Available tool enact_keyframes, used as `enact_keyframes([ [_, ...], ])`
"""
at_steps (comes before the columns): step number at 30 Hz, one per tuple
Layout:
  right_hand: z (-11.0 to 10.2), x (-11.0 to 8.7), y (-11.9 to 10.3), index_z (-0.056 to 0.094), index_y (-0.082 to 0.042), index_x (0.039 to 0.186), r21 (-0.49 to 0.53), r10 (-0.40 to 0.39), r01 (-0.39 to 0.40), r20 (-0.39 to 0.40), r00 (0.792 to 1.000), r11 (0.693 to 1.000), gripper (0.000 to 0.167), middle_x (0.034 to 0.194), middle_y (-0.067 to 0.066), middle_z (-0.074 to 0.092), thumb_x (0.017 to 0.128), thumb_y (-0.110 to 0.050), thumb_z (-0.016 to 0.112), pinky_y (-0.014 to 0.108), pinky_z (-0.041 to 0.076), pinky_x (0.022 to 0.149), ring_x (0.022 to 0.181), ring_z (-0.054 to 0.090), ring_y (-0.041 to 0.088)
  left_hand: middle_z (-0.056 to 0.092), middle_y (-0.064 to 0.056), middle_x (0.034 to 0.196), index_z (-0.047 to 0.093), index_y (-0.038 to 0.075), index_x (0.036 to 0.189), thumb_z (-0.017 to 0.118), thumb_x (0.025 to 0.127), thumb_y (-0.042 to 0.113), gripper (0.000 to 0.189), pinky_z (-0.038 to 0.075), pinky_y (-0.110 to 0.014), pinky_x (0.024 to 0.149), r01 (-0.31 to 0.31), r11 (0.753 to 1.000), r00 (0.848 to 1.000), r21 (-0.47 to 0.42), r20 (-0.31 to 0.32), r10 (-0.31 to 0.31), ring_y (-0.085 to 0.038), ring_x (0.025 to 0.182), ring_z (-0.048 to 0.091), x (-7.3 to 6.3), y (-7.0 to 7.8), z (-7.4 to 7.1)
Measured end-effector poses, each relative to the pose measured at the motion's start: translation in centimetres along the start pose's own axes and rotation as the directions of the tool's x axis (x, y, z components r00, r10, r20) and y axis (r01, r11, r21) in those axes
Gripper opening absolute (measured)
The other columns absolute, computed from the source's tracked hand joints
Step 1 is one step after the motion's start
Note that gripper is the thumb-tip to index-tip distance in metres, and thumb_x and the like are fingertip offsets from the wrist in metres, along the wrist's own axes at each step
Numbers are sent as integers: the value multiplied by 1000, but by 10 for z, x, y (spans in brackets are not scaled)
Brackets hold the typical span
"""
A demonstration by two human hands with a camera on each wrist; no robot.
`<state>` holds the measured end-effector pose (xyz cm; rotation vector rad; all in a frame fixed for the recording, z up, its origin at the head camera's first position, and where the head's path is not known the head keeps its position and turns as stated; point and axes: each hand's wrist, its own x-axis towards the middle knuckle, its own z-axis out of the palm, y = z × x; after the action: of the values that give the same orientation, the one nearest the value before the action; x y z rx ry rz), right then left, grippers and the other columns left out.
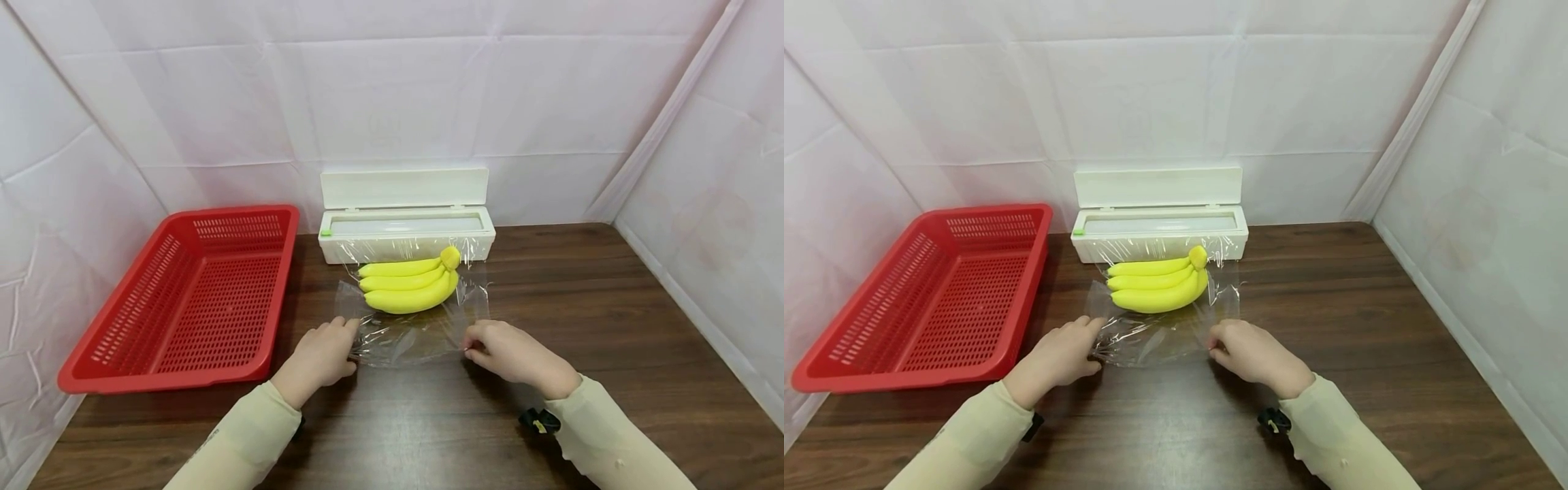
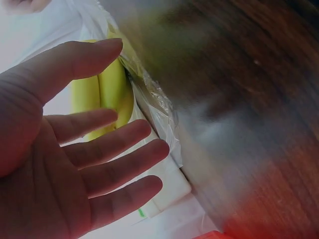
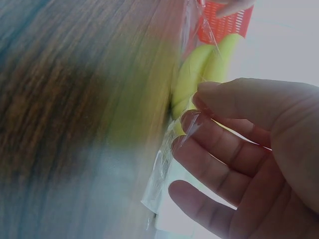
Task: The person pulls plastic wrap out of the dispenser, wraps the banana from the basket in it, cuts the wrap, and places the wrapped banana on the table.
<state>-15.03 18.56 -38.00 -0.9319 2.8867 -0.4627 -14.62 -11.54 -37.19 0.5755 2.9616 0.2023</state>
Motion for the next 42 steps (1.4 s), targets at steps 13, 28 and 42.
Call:
enact_keyframes([
  [13,1,0,2,64,-16,84,-2,-4,4,-3,1000,1000,6,80,-8,58,86,-11,66,23,45,63,70,49,3,64,-15,92,66,5,102,67,77,1,25,52,-46,66,-36,999,999,17,21,36,-34,85,64,2,-3,10],
  [28,3,-4,8,65,-12,86,-18,-35,33,-64,997,999,9,82,-7,61,83,-3,66,26,49,67,75,55,6,61,-13,81,62,4,80,61,78,-2,6,52,-44,63,-69,998,996,-4,-53,69,-33,77,63,0,-9,12],
  [42,-5,-1,11,67,-11,90,11,8,-7,-111,994,1000,11,82,-4,62,85,-2,64,27,49,67,74,54,7,54,-6,69,51,7,73,62,75,0,14,45,-35,51,-119,992,964,32,-237,123,-26,62,57,-1,-16,0],
])
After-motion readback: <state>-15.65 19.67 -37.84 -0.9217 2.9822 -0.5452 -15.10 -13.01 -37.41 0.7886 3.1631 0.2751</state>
